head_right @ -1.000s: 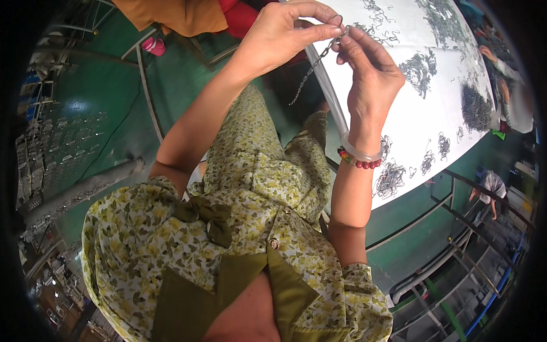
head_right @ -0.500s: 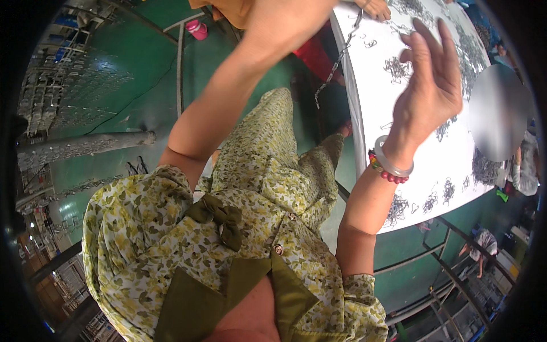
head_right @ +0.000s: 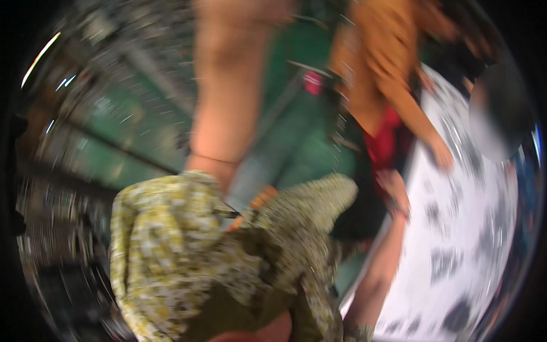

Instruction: The person repeatedly picks up small metal paperclips from a white table and links them together by hand. The person occasionally places the linked clips onto a hanging rack. Other people at the table perform the same task.

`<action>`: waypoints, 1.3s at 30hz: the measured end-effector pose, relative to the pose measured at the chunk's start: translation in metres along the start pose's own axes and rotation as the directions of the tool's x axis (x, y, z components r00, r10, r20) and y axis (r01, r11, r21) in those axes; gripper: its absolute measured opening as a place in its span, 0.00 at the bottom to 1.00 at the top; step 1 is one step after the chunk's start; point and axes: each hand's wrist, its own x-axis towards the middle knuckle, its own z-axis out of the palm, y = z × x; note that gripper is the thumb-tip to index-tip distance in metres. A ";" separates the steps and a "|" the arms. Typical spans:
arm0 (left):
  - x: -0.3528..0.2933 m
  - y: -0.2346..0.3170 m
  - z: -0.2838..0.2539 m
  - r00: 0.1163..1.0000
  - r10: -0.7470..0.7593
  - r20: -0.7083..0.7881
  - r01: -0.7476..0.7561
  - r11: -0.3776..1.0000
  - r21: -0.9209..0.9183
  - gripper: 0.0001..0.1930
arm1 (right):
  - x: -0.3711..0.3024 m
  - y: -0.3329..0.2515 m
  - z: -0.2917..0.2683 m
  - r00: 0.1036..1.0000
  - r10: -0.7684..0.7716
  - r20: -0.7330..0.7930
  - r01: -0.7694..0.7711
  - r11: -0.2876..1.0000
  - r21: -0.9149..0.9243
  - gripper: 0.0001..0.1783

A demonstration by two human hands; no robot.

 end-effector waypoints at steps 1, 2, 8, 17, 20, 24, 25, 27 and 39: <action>0.003 0.014 -0.001 0.999 -0.031 0.013 0.031 0.999 0.020 0.09 | -0.003 0.024 0.002 1.000 -0.011 -0.013 0.009 0.995 -0.102 0.13; 0.013 0.025 -0.001 0.999 -0.038 0.016 0.037 0.998 0.056 0.09 | 0.000 0.048 0.005 0.997 0.077 -0.012 -0.077 0.996 -0.041 0.11; -0.016 0.039 -0.082 0.987 0.073 -0.143 -0.033 0.963 0.266 0.09 | 0.012 0.036 -0.019 0.969 0.196 -0.149 -0.222 0.957 -0.187 0.12; -0.029 0.178 -0.136 0.823 0.466 -0.326 -0.070 0.652 0.755 0.09 | 0.024 0.001 -0.043 0.954 0.087 -0.287 -0.174 0.939 -0.295 0.11; -0.037 0.209 -0.163 0.749 0.599 -0.283 -0.063 0.490 0.870 0.10 | 0.022 0.003 -0.038 0.944 0.079 -0.322 -0.170 0.949 -0.266 0.10; -0.038 0.237 -0.190 0.627 0.697 -0.346 0.043 0.413 0.910 0.12 | 0.016 -0.011 -0.034 0.952 0.065 -0.300 -0.152 0.949 -0.278 0.10; -0.036 0.238 -0.200 0.578 0.757 -0.305 0.017 0.363 0.932 0.10 | 0.015 -0.007 -0.035 0.952 0.069 -0.298 -0.156 0.948 -0.278 0.10; -0.030 0.245 -0.217 0.522 0.810 -0.268 0.000 0.314 0.949 0.10 | 0.016 -0.005 -0.033 0.948 0.041 -0.317 -0.138 0.946 -0.292 0.10; 0.015 0.281 -0.253 0.332 0.943 -0.034 0.227 -0.045 0.973 0.09 | 0.018 -0.003 -0.037 0.938 0.066 -0.340 -0.148 0.964 -0.221 0.10</action>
